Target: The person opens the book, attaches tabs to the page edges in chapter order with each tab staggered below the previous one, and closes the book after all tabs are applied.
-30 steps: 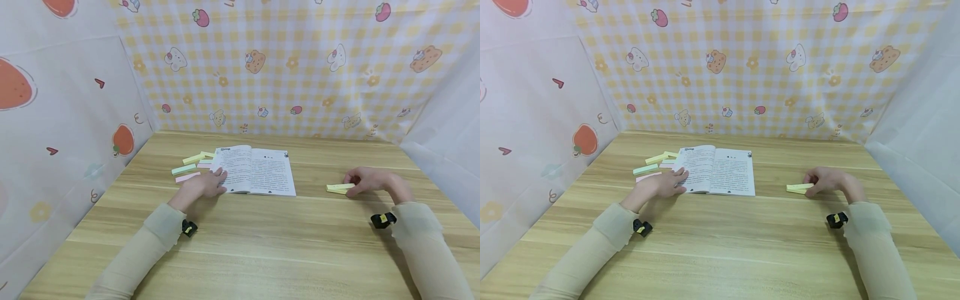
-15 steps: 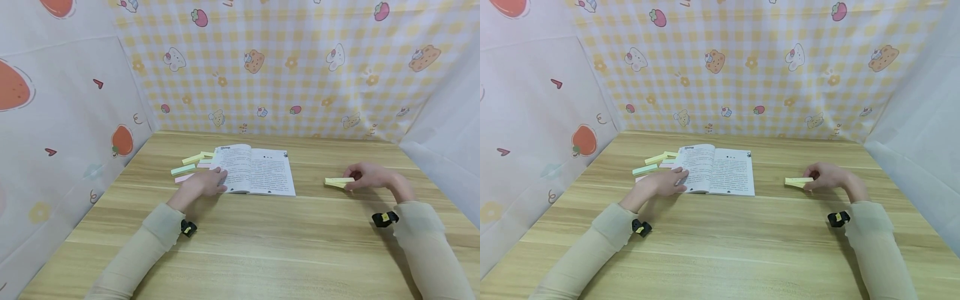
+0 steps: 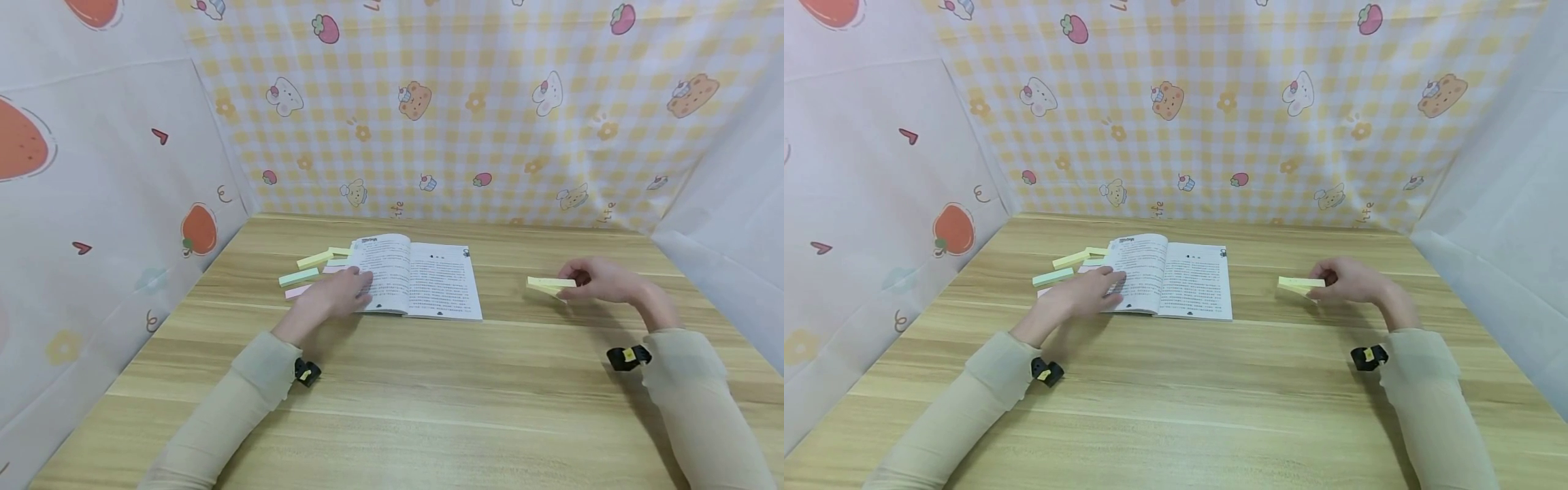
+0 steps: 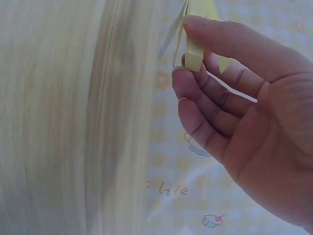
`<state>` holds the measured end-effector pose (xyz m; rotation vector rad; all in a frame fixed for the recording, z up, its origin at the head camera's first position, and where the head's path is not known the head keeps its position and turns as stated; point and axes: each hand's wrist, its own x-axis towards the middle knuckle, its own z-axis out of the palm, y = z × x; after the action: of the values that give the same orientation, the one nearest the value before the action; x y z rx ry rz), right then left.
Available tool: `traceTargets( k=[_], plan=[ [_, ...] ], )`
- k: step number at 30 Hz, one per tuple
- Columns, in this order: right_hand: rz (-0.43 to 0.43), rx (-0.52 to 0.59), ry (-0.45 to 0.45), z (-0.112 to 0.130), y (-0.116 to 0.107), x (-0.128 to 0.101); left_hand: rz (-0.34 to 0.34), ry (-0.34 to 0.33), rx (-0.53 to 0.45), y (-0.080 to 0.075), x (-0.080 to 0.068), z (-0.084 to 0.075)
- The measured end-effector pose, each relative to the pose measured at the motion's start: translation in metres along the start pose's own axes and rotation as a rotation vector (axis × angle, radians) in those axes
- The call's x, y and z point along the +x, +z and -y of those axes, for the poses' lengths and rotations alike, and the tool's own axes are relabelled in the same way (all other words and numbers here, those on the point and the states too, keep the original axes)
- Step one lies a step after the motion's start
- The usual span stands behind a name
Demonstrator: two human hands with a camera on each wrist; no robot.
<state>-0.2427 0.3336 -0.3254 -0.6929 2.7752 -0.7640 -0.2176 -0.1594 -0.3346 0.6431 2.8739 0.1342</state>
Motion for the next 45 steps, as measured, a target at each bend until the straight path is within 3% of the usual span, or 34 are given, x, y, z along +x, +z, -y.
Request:
traceTargets(
  k=[3,10,14,21,32,45],
  plan=[
    [-0.035,-0.023,-0.028,0.004,-0.001,0.001,-0.094,0.027,0.027,0.0,0.001,0.0],
    [-0.09,-0.049,-0.036,0.019,-0.003,0.003,-0.403,0.112,0.058,0.001,0.008,-0.003],
    [-0.119,-0.073,-0.045,0.028,-0.003,0.004,-0.505,0.156,0.055,0.0,0.009,-0.006],
    [-0.161,-0.13,-0.067,0.042,-0.003,0.009,-0.527,0.209,-0.021,-0.003,0.008,-0.014],
    [-0.26,-0.191,-0.209,0.066,0.0,0.013,-0.563,0.285,-0.149,-0.006,0.004,-0.029],
    [-0.319,-0.215,-0.343,0.096,0.01,0.013,-0.601,0.351,-0.116,-0.009,-0.002,-0.049]
  ],
)
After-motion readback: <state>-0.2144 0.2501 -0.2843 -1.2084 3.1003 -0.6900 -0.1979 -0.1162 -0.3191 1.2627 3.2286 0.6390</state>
